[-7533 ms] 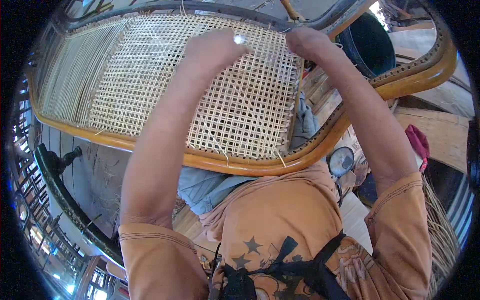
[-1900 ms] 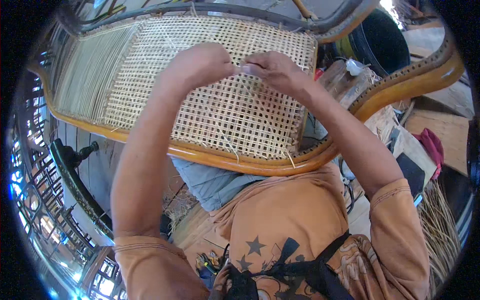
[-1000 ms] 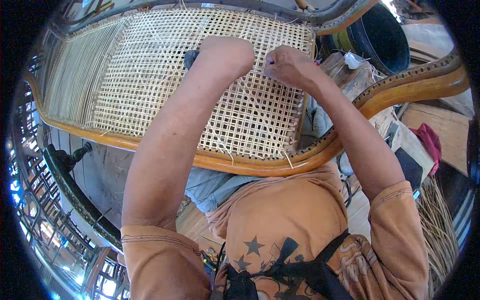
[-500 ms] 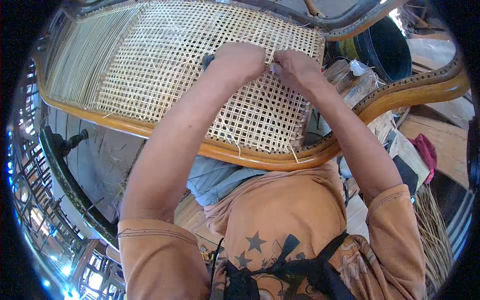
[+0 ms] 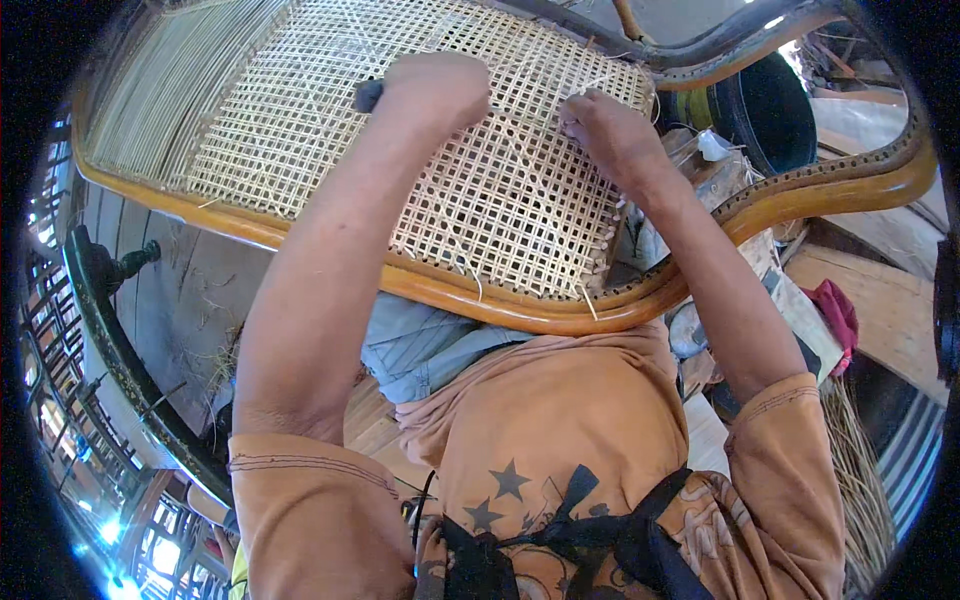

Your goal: Weaving a rattan chair using strips and a small weaving tool.

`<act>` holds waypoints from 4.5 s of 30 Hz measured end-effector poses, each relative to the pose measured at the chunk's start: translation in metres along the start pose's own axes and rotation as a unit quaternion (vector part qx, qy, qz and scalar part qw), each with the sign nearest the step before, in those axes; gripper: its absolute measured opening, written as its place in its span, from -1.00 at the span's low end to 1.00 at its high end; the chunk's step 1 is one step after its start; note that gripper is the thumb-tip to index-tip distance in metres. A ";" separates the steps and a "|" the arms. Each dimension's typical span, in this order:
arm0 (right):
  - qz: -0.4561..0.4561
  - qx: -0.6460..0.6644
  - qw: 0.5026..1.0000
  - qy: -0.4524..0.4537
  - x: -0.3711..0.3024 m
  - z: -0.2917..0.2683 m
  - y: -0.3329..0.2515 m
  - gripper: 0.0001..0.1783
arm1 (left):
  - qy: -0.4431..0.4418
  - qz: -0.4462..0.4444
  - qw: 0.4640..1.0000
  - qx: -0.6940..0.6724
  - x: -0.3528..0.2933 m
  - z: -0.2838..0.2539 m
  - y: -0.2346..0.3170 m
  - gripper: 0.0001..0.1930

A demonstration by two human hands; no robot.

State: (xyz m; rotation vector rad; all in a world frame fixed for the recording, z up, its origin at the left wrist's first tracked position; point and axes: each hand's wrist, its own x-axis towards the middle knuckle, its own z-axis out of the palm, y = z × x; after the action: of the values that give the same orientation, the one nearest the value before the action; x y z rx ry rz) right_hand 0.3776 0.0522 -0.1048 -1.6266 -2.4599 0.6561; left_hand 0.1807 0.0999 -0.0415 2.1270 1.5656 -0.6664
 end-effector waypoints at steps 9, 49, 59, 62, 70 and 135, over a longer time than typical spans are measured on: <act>0.040 0.024 0.997 -0.065 0.008 -0.007 0.012 -0.85 | -0.016 -0.015 0.999 -0.041 -0.007 0.008 -0.019 -0.63; 0.129 0.145 0.975 -0.105 0.011 -0.010 -0.009 -0.74 | -0.035 0.093 0.993 0.071 0.009 -0.009 0.039 -0.78; 0.103 0.115 0.979 -0.133 0.017 -0.005 -0.005 -0.70 | 0.048 0.120 0.991 0.040 -0.003 0.024 0.023 -0.78; 0.062 0.022 0.995 -0.075 0.016 0.002 -0.011 -0.73 | 0.055 0.098 0.993 0.020 -0.003 0.027 0.024 -0.77; 0.121 0.025 0.988 -0.093 0.008 0.003 -0.023 -0.78 | 0.023 0.116 0.993 0.014 -0.003 0.019 0.025 -0.78; -0.201 -0.217 0.947 -0.122 0.037 -0.010 -0.023 -0.85 | 0.108 0.004 0.992 -0.059 -0.039 0.030 -0.035 -0.60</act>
State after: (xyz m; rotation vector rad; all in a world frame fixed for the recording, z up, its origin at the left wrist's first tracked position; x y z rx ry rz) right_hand 0.3457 0.0810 -0.0917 -1.1277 -3.1654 0.2809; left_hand 0.1336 0.0627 -0.0437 2.1734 1.6597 -0.3399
